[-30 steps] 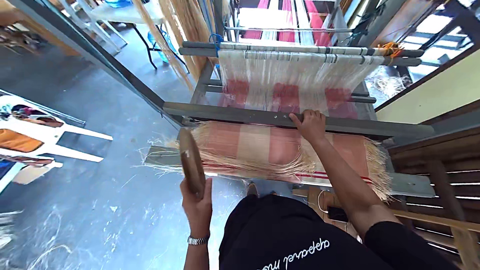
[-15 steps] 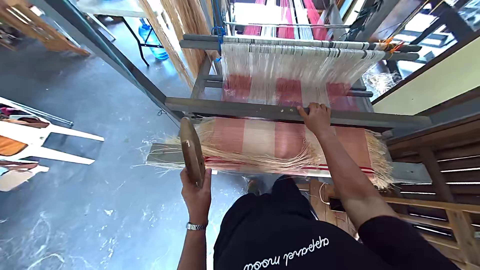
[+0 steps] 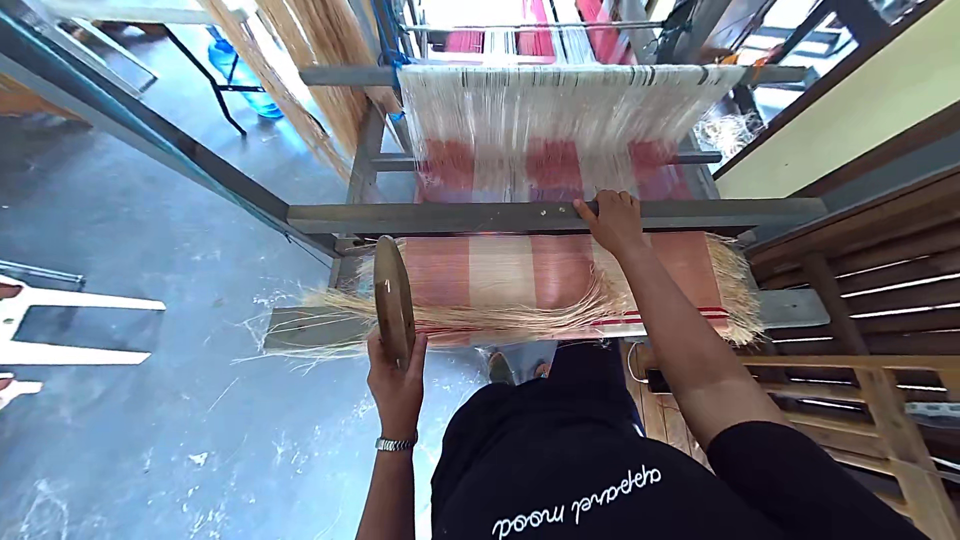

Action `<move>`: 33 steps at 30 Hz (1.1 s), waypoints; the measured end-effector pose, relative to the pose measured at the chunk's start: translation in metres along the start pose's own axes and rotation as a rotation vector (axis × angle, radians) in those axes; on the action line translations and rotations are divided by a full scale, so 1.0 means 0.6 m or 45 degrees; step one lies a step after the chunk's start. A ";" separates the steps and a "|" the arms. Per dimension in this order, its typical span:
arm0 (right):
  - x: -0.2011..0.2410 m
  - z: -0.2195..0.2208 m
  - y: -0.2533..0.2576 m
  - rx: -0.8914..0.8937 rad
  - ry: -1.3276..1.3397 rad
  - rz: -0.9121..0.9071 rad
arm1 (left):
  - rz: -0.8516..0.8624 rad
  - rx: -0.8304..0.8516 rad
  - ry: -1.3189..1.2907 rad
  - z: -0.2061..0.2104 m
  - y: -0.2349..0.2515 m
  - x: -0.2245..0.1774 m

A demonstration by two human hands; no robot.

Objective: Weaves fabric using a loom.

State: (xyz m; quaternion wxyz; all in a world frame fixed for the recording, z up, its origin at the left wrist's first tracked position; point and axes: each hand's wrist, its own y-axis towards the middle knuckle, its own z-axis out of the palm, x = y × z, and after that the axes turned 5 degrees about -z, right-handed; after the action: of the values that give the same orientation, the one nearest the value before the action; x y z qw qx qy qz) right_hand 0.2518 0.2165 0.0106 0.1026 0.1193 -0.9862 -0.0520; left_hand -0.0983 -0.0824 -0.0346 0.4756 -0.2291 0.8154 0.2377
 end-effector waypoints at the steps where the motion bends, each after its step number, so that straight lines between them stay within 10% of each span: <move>1: 0.000 0.003 -0.002 -0.041 0.011 -0.018 | -0.018 -0.006 -0.005 0.005 0.000 0.001; 13: -0.012 0.010 0.093 -0.031 0.009 0.002 | -0.096 -0.133 -0.047 0.010 -0.018 -0.011; 21: -0.010 0.004 0.004 -0.065 0.059 -0.025 | 0.070 0.214 0.438 0.012 0.002 -0.020; 28: -0.072 -0.014 -0.016 -0.189 0.690 -0.207 | 0.599 0.619 0.766 0.152 0.153 -0.024; 33: -0.119 -0.058 -0.152 -0.228 0.691 0.052 | 0.597 0.566 0.800 0.229 0.216 -0.003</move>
State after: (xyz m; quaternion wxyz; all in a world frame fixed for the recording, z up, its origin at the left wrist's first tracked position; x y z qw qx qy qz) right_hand 0.3476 0.1434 0.0193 0.3740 0.0994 -0.9163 -0.1031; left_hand -0.0837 0.1024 -0.0710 0.1757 0.0087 0.9814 0.0769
